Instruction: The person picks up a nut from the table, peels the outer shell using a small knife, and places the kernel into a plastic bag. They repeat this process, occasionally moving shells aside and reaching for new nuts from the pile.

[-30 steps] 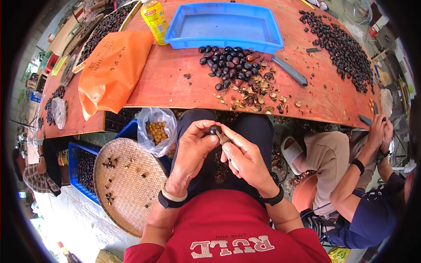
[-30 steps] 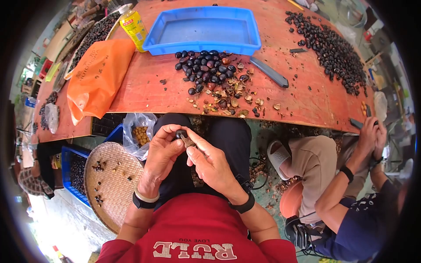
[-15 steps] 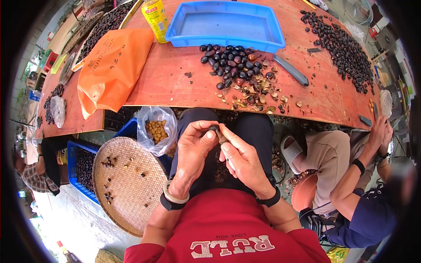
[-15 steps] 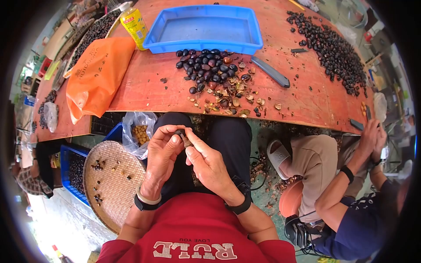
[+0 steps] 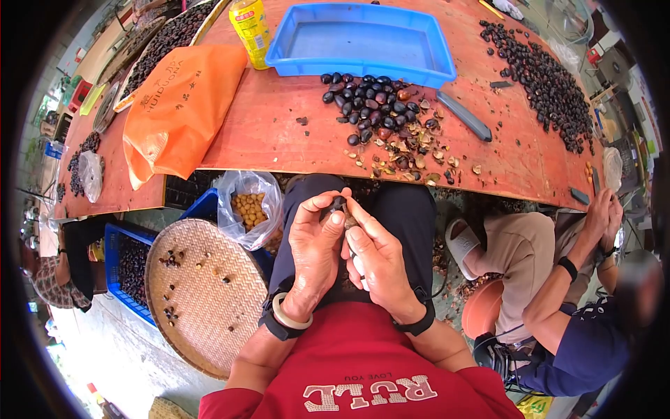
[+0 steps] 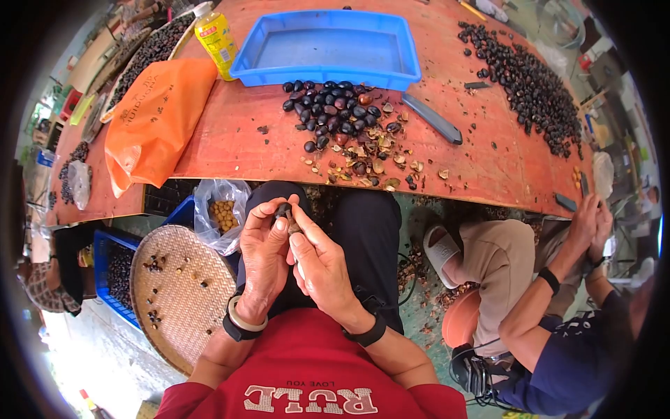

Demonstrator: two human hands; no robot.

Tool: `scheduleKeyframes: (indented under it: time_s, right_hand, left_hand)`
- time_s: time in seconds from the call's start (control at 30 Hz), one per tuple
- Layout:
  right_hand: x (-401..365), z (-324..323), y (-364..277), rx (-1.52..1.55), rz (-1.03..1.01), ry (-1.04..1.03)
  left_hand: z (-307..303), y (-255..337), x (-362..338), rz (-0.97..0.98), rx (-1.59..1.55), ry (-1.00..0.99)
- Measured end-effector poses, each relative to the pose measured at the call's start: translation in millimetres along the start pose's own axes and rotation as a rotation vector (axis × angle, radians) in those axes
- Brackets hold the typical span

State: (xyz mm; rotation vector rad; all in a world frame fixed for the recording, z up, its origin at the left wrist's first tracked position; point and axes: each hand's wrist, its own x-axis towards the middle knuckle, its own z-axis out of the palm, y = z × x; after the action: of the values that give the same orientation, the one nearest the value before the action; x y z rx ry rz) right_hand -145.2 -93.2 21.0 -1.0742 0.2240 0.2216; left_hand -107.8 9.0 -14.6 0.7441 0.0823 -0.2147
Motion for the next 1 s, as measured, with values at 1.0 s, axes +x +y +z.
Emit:
scheduleKeyframes:
  time_s: [1.0]
  right_hand:
    - [7.9,5.0,3.1,-0.045,0.004,-0.005]
  left_hand:
    - [-2.2,10.4,1.7,-0.020,-0.056,-0.022]
